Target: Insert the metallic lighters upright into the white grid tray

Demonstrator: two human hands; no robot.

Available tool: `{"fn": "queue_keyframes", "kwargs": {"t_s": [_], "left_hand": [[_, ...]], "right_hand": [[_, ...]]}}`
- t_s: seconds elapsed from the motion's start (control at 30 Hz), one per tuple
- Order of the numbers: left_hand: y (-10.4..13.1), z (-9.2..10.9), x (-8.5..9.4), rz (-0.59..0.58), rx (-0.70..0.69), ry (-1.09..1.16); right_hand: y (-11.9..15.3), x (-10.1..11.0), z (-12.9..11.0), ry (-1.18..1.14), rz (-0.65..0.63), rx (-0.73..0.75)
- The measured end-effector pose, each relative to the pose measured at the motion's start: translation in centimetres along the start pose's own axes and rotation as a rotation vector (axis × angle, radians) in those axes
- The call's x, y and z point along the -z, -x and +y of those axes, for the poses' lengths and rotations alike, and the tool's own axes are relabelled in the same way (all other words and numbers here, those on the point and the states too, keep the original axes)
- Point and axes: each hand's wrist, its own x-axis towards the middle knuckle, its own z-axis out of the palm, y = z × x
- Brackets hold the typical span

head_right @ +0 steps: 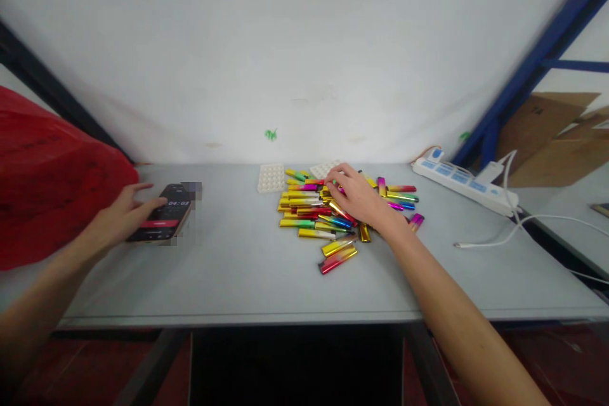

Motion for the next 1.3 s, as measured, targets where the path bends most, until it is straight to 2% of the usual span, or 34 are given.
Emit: {"fn": "queue_keyframes", "kwargs": {"t_s": [0.1,0.23,0.3,0.43,0.5,0.6,0.7,0.77,0.87,0.97,1.03,1.13,1.3], "left_hand": [[0.3,-0.7,-1.1,0.182,-0.149,-0.269],[0.3,-2.1,-3.0,0.208,-0.181,-0.817],[0.5,-3.0,-3.4,0.222,-0.227,-1.015],[1.1,-4.2,-3.5,0.326,-0.3,-1.068],[1.3,-4.2,-3.4,0.337,-0.312,-1.056],[1.5,-3.4,-3.7,0.344,-0.292,-1.092],[1.7,-1.6,-5.4,0.386,-0.32,-1.181],[1.5,-0.2,-7.7,0.341,-0.504,-1.174],[0.2,1.8,-12.4,0.137,-0.792,-1.084],[-1.6,3.0,-16.8,-0.05,-0.864,-0.998],[-2.7,3.3,-18.6,-0.117,-0.862,-0.991],[-4.2,3.4,-19.2,-0.141,-0.887,-1.009],[-6.6,3.6,-18.3,-0.169,-0.886,-0.943]], "right_hand": [[0.0,0.0,-0.2,0.008,0.006,-0.003],[0.0,0.0,-0.4,0.017,-0.003,-0.023],[0.0,-0.1,-0.2,0.026,-0.015,-0.042],[-0.5,-0.7,1.5,0.073,-0.049,-0.086],[-1.3,-1.2,2.6,0.108,-0.078,-0.098],[-3.0,-2.1,4.1,0.159,-0.146,-0.095],[-4.9,-3.2,5.0,0.21,-0.229,-0.125],[-6.0,-3.9,5.3,0.247,-0.3,-0.173],[-7.1,-4.6,5.5,0.274,-0.427,-0.228],[-7.2,-4.6,5.4,0.276,-0.468,-0.236],[-7.1,-4.0,5.4,0.266,-0.467,-0.238],[-7.1,-2.8,5.8,0.215,-0.477,-0.291],[-7.7,-2.0,6.9,0.132,-0.525,-0.39]]}}
